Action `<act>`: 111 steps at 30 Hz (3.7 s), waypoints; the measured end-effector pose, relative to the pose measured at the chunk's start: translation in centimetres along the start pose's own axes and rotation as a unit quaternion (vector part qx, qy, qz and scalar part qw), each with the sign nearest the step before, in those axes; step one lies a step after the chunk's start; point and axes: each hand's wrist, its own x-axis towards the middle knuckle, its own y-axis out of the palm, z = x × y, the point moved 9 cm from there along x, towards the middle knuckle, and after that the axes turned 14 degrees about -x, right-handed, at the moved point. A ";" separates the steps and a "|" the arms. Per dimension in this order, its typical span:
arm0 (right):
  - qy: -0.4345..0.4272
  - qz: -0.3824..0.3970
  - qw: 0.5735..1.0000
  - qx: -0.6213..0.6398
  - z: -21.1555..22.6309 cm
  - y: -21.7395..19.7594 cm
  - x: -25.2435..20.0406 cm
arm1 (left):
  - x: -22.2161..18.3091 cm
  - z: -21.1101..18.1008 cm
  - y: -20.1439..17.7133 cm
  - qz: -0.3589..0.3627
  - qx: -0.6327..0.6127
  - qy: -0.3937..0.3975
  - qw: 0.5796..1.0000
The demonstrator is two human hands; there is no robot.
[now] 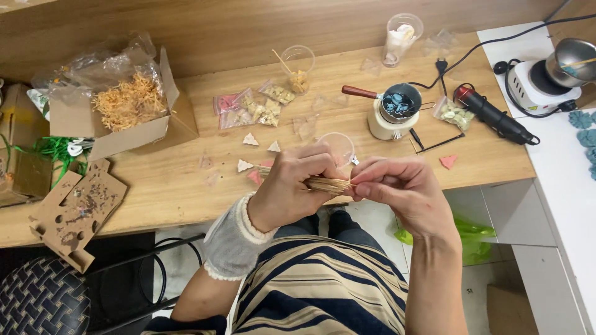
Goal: Preparing and painting small wax decorations for candles at a workbench.
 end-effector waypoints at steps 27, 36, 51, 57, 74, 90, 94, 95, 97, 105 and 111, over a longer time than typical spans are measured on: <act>-0.026 -0.013 0.995 -0.097 1.3 0.5 -0.5 | -0.4 0.1 0.0 -0.007 -0.008 -0.030 0.999; -0.037 0.015 0.999 -0.026 0.4 0.3 -0.3 | -0.3 -0.3 0.1 -0.006 -0.009 0.003 1.000; -0.033 -0.011 0.995 -0.097 0.6 -0.1 -0.4 | -0.4 0.9 0.1 -0.020 -0.018 -0.055 0.998; -0.019 0.011 0.999 0.045 -0.7 -0.1 0.1 | -0.4 0.4 -0.2 -0.016 -0.022 -0.028 0.999; -0.021 -0.001 1.000 0.004 -0.7 -0.1 0.1 | -0.3 1.5 0.0 -0.031 -0.068 -0.058 0.995; -0.070 -0.094 0.989 0.092 -2.4 -2.7 1.4 | -0.4 2.5 -2.3 -0.036 0.023 -0.078 0.996; -0.207 -0.090 0.972 0.059 -2.2 -6.2 3.0 | 0.5 1.1 -7.3 -0.079 0.102 -0.030 0.991; -0.113 -0.100 0.988 -0.034 -1.8 -4.7 4.2 | 1.4 -0.9 -8.8 -0.083 0.169 0.029 0.982; -0.020 -0.103 0.986 -0.128 -0.7 -2.8 5.3 | 3.2 -4.4 -10.6 -0.089 0.240 0.089 0.963; 0.013 -0.015 0.935 -0.355 0.3 0.6 8.3 | 5.9 -7.4 -14.5 -0.097 0.500 0.277 0.815; 0.051 0.018 0.916 -0.397 -1.5 1.3 8.2 | 5.3 -3.1 -18.7 -0.220 0.464 0.397 0.761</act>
